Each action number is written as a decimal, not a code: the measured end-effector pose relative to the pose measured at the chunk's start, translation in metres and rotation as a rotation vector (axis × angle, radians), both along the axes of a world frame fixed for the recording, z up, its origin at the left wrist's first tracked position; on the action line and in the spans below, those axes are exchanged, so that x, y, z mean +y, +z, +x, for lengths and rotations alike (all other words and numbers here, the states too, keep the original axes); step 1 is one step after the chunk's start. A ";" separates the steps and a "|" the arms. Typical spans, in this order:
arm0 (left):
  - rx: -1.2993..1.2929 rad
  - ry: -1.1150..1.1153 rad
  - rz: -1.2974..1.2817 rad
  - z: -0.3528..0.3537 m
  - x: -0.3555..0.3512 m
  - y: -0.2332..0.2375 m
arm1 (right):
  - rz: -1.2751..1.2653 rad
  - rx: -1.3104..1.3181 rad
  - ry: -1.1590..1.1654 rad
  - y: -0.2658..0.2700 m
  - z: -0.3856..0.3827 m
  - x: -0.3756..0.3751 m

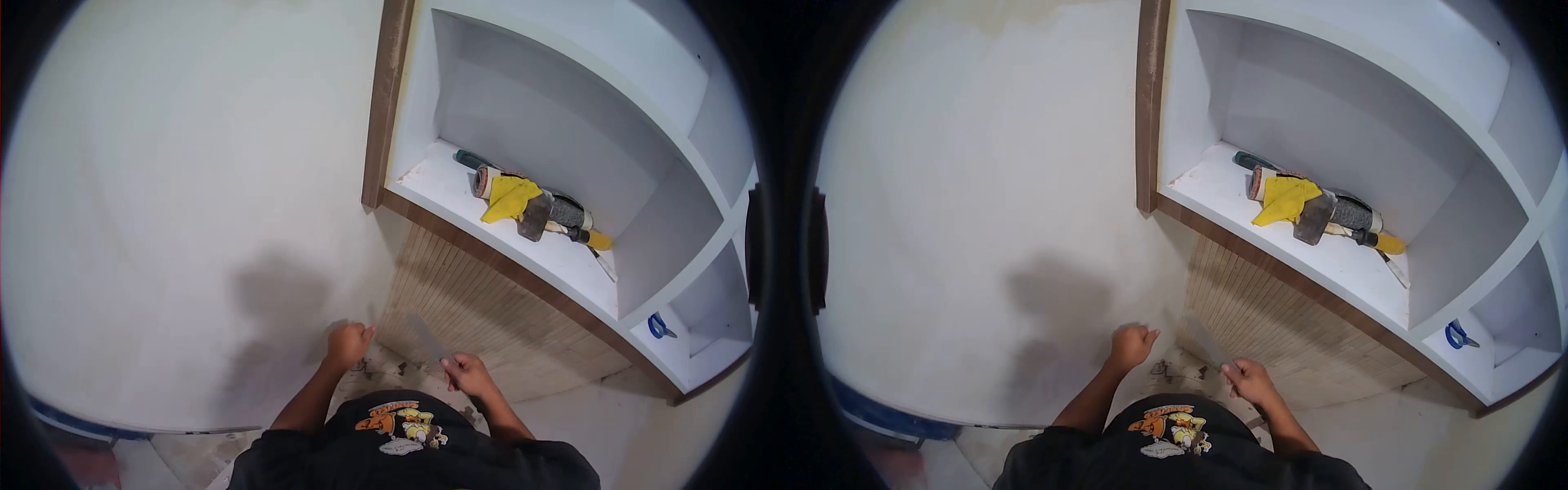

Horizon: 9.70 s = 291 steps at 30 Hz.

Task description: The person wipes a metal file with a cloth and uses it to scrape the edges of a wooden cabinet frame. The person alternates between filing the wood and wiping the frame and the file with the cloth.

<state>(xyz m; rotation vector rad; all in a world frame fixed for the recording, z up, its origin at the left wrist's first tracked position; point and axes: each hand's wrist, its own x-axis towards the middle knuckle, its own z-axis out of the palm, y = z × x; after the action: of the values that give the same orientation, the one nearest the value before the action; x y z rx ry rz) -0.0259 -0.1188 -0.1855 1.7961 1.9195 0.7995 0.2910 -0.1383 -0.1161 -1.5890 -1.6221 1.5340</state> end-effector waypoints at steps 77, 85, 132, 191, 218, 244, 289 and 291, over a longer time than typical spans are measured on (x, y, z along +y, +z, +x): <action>-0.724 0.187 0.576 -0.009 -0.031 0.073 | 1.109 0.166 0.166 0.213 -0.233 0.141; -0.829 0.136 0.567 -0.024 -0.049 0.063 | 1.114 0.227 0.092 0.195 -0.244 0.141; -0.912 -0.212 0.704 0.051 0.003 0.168 | 0.820 0.232 0.207 0.198 -0.151 0.044; 0.086 0.023 1.251 0.048 0.154 0.378 | 1.774 -0.679 0.075 0.350 -0.081 0.139; 0.056 0.004 1.237 0.059 0.154 0.368 | 1.772 -0.584 0.113 0.330 -0.075 0.159; 0.046 -0.003 1.195 0.054 0.137 0.354 | 1.777 -0.628 0.149 0.330 -0.080 0.145; 0.059 -0.053 1.308 0.046 0.149 0.389 | 1.809 -0.558 0.092 0.351 -0.087 0.153; 0.073 -0.008 1.291 0.043 0.153 0.402 | 1.801 -0.549 0.101 0.358 -0.091 0.157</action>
<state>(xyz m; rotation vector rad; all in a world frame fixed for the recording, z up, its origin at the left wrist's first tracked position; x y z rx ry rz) 0.0169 0.0343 0.2163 2.4199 1.4323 2.3280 0.2000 0.0182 0.2423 -0.7204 -2.1198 -0.6369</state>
